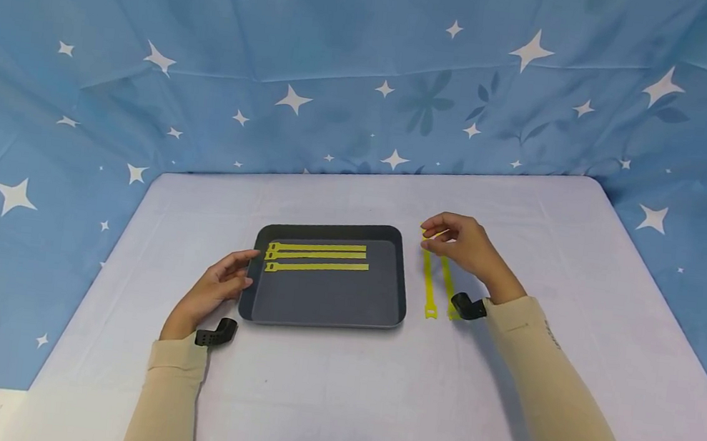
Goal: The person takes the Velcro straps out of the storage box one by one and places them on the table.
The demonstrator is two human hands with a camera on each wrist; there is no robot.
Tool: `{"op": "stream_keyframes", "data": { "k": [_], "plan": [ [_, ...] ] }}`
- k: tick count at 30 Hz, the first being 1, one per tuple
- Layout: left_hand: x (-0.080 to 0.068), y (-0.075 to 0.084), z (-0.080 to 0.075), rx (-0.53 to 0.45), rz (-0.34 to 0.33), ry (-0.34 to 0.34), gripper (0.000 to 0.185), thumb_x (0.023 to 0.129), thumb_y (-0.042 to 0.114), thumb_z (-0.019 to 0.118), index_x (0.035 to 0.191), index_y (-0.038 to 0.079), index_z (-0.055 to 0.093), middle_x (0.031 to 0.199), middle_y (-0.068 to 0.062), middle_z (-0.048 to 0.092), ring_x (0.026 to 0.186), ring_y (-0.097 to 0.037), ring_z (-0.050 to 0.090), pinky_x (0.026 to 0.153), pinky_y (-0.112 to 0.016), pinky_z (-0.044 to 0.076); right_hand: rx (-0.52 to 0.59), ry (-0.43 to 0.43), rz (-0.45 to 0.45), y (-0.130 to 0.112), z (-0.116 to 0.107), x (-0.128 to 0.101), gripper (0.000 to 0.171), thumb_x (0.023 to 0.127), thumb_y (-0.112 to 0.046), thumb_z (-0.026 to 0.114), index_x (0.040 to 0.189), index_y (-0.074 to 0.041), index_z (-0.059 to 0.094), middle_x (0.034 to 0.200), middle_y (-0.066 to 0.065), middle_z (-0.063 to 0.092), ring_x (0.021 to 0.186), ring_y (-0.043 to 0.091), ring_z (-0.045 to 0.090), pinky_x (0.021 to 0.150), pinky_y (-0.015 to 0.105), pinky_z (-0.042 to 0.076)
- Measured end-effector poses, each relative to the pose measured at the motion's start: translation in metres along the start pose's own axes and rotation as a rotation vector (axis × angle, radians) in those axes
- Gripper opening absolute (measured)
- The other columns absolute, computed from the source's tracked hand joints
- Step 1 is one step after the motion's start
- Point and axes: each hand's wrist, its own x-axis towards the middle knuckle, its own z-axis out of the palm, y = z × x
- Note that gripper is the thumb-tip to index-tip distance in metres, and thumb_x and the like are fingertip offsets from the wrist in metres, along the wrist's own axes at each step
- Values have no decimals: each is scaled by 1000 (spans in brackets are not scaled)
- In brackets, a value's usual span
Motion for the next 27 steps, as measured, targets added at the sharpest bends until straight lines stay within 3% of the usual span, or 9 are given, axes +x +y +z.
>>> {"op": "stream_keyframes", "data": {
  "k": [12,27],
  "plan": [
    [-1,2,0,-8,-14,-1,61,104,7,65,162,5,46,148,-27,58,112,-11,62,85,-25,55,54,-43,-51,-16,15,12,35,101,-5,76,131,11,66,124,27,69,99,14,67,84,22,56],
    [-1,1,-1,5,-9,-1,60,105,8,66,162,6,48,143,-27,59,109,-13,61,80,-24,53,94,-102,-100,-32,36,22,34,101,-4,75,131,10,67,127,28,69,104,21,67,88,26,56]
  ]
}}
